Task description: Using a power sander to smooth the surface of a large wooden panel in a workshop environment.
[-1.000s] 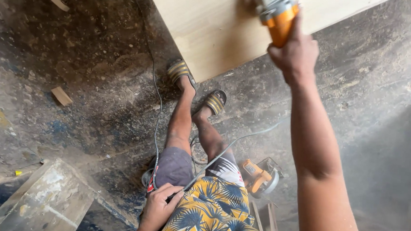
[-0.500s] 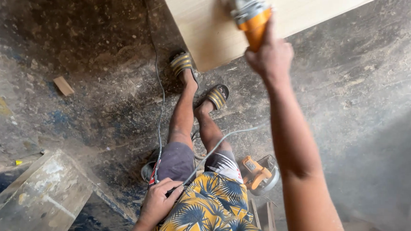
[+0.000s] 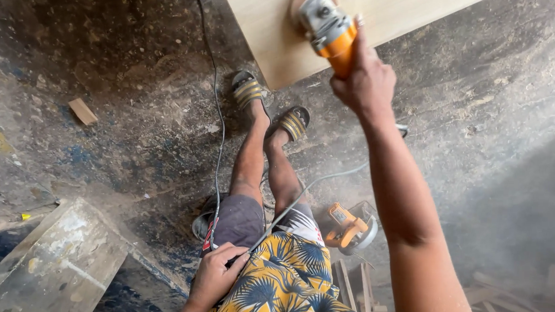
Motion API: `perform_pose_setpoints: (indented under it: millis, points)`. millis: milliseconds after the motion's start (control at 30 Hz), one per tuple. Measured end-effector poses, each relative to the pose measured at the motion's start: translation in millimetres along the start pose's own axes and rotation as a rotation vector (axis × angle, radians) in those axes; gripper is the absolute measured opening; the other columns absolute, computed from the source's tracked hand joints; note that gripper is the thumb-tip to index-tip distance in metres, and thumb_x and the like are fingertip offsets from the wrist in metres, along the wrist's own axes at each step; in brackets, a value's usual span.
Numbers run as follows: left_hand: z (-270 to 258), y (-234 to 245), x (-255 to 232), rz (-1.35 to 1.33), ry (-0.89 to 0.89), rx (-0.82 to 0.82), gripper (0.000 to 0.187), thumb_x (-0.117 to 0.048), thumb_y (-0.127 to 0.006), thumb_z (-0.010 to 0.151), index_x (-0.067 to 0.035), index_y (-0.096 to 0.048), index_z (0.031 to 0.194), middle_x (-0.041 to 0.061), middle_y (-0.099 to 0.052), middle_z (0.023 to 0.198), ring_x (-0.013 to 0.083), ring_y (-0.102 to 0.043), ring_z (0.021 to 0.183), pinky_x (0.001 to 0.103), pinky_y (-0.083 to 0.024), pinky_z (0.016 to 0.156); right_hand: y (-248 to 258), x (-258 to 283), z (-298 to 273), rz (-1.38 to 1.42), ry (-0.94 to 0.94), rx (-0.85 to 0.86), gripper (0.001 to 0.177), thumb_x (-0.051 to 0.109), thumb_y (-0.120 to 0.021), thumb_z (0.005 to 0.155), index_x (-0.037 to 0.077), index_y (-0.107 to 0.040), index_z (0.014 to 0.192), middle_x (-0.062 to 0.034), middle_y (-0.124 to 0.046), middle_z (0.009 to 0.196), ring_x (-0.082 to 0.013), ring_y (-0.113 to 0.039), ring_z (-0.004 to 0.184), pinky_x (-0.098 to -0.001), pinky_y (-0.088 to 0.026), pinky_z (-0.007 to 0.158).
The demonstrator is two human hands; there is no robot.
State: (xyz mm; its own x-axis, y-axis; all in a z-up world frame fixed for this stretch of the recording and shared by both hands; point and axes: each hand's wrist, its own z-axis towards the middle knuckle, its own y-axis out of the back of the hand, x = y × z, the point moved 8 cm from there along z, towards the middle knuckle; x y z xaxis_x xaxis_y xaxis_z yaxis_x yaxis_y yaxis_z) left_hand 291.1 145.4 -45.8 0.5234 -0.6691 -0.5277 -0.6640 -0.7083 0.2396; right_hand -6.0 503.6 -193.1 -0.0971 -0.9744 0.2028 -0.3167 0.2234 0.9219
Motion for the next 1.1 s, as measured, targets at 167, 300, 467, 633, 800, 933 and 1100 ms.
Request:
perform_pose_setpoints:
  millis: [167,300,467,633,800,933,1100]
  points:
    - [-4.9,1.9,8.0,-0.039,0.043,0.005,0.027,-0.031,-0.066,0.093,-0.014,-0.082,0.105,-0.002,-0.08,0.094,0.0132,-0.076,0.085,0.029,-0.06,0.062,18.1,-32.9,8.5,0.061,-0.164,-0.011,0.106,0.027,-0.067,0.077,0.02,-0.011,0.166,-0.0136,-0.071,0.088,-0.037,-0.07,0.071,-0.0518,-0.057,0.07]
    - [-6.9,1.6,21.2,-0.066,0.027,-0.011,0.028,-0.03,-0.066,0.094,-0.01,-0.081,0.106,0.0,-0.078,0.093,0.015,-0.075,0.083,0.031,-0.058,0.067,7.3,-50.0,17.7,0.036,-0.258,-0.018,0.107,0.034,-0.069,0.082,0.02,-0.003,0.165,-0.0212,-0.073,0.091,-0.0471,-0.07,0.081,-0.0593,-0.056,0.076]
    - [-10.7,-3.9,24.1,-0.044,0.053,-0.016,0.029,-0.034,-0.066,0.093,-0.013,-0.082,0.104,-0.002,-0.08,0.094,0.0151,-0.076,0.083,0.031,-0.059,0.071,-16.7,4.2,22.1,0.103,-0.259,0.029,0.104,0.036,-0.076,0.086,0.016,-0.008,0.163,-0.0169,-0.075,0.094,-0.0352,-0.074,0.079,-0.0479,-0.062,0.073]
    - [-11.9,-3.3,24.9,-0.017,0.013,-0.056,0.028,-0.032,-0.066,0.093,-0.011,-0.081,0.105,-0.002,-0.079,0.094,0.0152,-0.076,0.083,0.031,-0.06,0.071,-26.7,89.3,15.2,0.063,-0.09,0.132,0.108,0.032,-0.066,0.081,0.02,0.0,0.165,-0.0136,-0.074,0.082,-0.0347,-0.071,0.064,-0.0478,-0.059,0.059]
    - [-12.2,4.3,19.2,-0.023,0.005,-0.095,0.028,-0.032,-0.067,0.092,-0.011,-0.081,0.103,-0.002,-0.078,0.091,0.0152,-0.075,0.08,0.031,-0.059,0.069,-26.0,100.5,-6.1,0.134,0.009,0.114,0.103,0.024,-0.07,0.083,0.014,-0.009,0.165,-0.0109,-0.071,0.087,-0.0227,-0.063,0.056,-0.0347,-0.053,0.046]
    - [-11.0,-0.8,19.2,-0.017,0.009,-0.084,0.025,-0.033,-0.067,0.092,-0.014,-0.082,0.099,-0.004,-0.079,0.091,0.0151,-0.076,0.081,0.032,-0.058,0.069,-16.9,50.7,-19.6,0.142,-0.088,0.069,0.107,0.023,-0.069,0.08,0.017,-0.005,0.166,-0.0168,-0.071,0.101,-0.0282,-0.068,0.064,-0.0416,-0.057,0.056]
    - [-5.1,-5.1,5.7,0.04,-0.01,-0.05,0.025,-0.037,-0.065,0.093,-0.018,-0.082,0.095,-0.005,-0.078,0.089,0.0165,-0.075,0.081,0.033,-0.054,0.069,-24.3,62.0,-39.0,0.055,0.001,0.089,0.105,0.032,-0.078,0.089,0.009,-0.01,0.165,-0.0127,-0.068,0.093,-0.0166,-0.059,0.054,-0.0314,-0.051,0.044]
